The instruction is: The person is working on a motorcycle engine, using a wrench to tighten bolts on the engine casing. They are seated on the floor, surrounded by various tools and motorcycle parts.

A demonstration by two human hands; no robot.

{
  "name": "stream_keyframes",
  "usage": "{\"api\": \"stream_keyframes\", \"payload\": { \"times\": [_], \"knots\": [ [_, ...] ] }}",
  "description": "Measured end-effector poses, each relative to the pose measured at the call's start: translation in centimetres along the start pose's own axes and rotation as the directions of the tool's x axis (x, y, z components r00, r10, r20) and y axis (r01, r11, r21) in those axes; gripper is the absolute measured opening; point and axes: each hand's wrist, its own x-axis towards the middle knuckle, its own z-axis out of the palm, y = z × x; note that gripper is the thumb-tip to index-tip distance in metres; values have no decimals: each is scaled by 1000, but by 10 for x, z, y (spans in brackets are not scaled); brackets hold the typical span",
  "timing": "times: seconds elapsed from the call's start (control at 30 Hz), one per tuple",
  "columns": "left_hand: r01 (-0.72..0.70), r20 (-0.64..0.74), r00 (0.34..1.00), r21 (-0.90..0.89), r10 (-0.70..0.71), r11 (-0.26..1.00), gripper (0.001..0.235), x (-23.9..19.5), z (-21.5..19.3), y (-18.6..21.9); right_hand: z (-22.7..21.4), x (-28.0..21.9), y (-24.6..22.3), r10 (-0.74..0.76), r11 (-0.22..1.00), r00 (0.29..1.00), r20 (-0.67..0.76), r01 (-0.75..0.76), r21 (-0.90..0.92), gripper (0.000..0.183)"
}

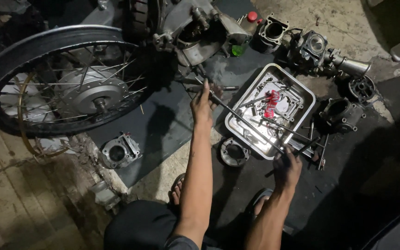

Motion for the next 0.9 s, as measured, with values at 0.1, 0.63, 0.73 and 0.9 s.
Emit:
{"api": "stream_keyframes", "payload": {
  "times": [0.1, 0.63, 0.73, 0.9],
  "knots": [
    [-17, 21, 1000, 19, 17, 1000, 43, 1, 3, 0, -2, 2, 5, -3, 1000, 1000, -20, 4, 9, 17],
    [-83, -50, 992, 419, 114, 904, 51, -23, 11, 19, -5, 1, 22, 9, 1000, 1000, -10, -9, -6, 15],
    [-69, -74, 991, 457, 116, 887, 47, -11, 5, 11, 9, -9, 15, 45, 999, 998, 33, -45, -12, 16],
    [-48, -68, 994, 414, 84, 909, 60, -6, 18, 25, 29, -20, 27, 83, 996, 993, 87, -79, -47, 21]
  ]
}}
